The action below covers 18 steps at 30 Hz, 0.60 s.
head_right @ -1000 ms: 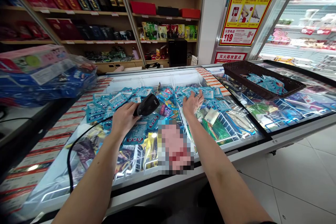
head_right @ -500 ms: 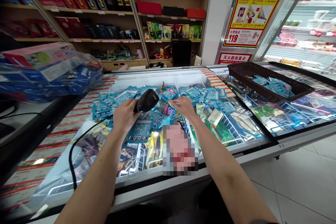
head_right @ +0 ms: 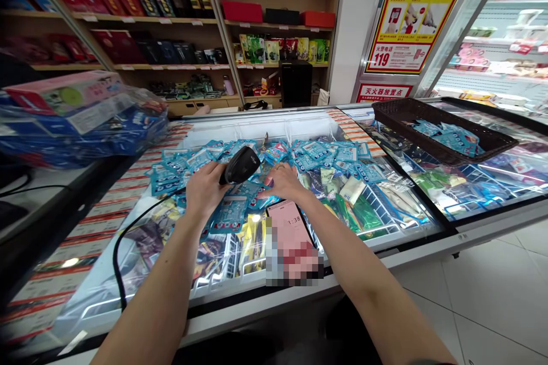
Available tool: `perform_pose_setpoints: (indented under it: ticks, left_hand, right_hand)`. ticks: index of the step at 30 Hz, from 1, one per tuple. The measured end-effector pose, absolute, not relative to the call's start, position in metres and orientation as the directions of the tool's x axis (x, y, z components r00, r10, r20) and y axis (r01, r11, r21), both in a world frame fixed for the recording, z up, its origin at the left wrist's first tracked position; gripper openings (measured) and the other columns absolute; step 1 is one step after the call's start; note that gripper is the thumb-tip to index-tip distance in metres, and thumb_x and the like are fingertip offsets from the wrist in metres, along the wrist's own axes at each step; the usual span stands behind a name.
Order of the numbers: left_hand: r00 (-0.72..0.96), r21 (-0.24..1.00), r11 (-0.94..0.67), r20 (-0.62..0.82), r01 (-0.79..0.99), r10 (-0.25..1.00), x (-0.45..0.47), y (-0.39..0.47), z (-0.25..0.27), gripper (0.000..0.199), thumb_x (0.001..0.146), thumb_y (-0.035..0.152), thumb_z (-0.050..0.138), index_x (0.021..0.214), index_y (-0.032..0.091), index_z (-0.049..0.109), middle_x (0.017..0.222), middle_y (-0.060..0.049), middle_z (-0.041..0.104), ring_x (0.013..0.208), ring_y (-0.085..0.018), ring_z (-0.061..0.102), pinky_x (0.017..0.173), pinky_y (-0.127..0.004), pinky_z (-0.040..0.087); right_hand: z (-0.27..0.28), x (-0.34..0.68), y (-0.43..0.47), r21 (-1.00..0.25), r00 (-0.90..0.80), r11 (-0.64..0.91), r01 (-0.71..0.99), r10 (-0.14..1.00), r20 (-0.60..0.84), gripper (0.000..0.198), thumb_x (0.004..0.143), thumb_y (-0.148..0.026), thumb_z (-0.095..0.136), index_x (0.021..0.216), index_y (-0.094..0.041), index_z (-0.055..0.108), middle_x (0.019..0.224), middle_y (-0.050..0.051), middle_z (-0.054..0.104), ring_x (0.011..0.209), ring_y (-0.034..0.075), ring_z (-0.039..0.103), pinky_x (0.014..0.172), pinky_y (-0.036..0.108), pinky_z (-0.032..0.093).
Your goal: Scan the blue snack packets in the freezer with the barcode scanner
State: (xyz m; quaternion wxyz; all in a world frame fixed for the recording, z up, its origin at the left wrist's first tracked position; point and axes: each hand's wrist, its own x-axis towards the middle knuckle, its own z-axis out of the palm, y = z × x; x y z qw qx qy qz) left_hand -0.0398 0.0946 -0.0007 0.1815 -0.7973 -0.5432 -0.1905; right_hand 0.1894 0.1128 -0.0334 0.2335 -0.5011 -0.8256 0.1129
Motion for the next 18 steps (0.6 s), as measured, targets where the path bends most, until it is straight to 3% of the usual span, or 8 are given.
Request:
perform_pose_setpoints:
  ticks: [4, 8, 13, 18]
  left_hand:
    - [0.342, -0.080, -0.348, 0.484, 0.934, 0.806, -0.040, 0.096, -0.001, 0.040, 0.078, 0.032, 0.058, 0.116, 0.021, 0.053, 0.103, -0.010, 0.061, 0.100, -0.028, 0.056, 0.079, -0.037, 0.042]
    - [0.347, -0.092, -0.348, 0.488, 0.933, 0.801, -0.040, 0.096, -0.001, 0.039, 0.079, 0.032, 0.057, 0.116, 0.021, 0.053, 0.101, -0.009, 0.061, 0.098, -0.028, 0.056, 0.078, -0.036, 0.042]
    - [0.376, -0.098, -0.381, 0.505, 0.919, 0.777, -0.040, 0.096, -0.001, 0.038, 0.079, 0.034, 0.057, 0.114, 0.021, 0.054, 0.099, -0.009, 0.061, 0.097, -0.028, 0.056, 0.076, -0.035, 0.041]
    - [0.401, -0.102, -0.409, 0.509, 0.907, 0.762, -0.038, 0.096, -0.001, 0.037, 0.077, 0.030, 0.060, 0.113, 0.021, 0.055, 0.099, -0.008, 0.062, 0.096, -0.027, 0.056, 0.076, -0.034, 0.041]
  right_hand:
    - [-0.038, 0.193, 0.121, -0.491, -0.315, 0.394, 0.777, 0.919, 0.239, 0.036, 0.058, -0.056, 0.076, 0.074, -0.024, 0.071, 0.095, 0.005, 0.060, 0.100, 0.027, 0.051, 0.083, 0.037, 0.037]
    - [-0.041, 0.206, 0.129, -0.686, -0.227, 0.328, 0.649, 0.945, 0.236, 0.020, 0.070, -0.042, 0.070, 0.074, -0.022, 0.067, 0.083, 0.001, 0.064, 0.079, 0.019, 0.059, 0.070, 0.030, 0.043]
    - [-0.039, 0.227, 0.133, -0.859, -0.076, 0.245, 0.449, 0.969, 0.236, 0.021, 0.076, -0.042, 0.062, 0.080, -0.021, 0.059, 0.066, -0.002, 0.063, 0.058, 0.015, 0.060, 0.053, 0.026, 0.046]
    - [-0.043, 0.242, 0.137, -0.885, 0.144, 0.270, 0.379, 0.928, 0.345, 0.025, 0.081, -0.045, 0.055, 0.093, -0.023, 0.054, 0.070, -0.001, 0.063, 0.064, 0.017, 0.062, 0.054, 0.029, 0.051]
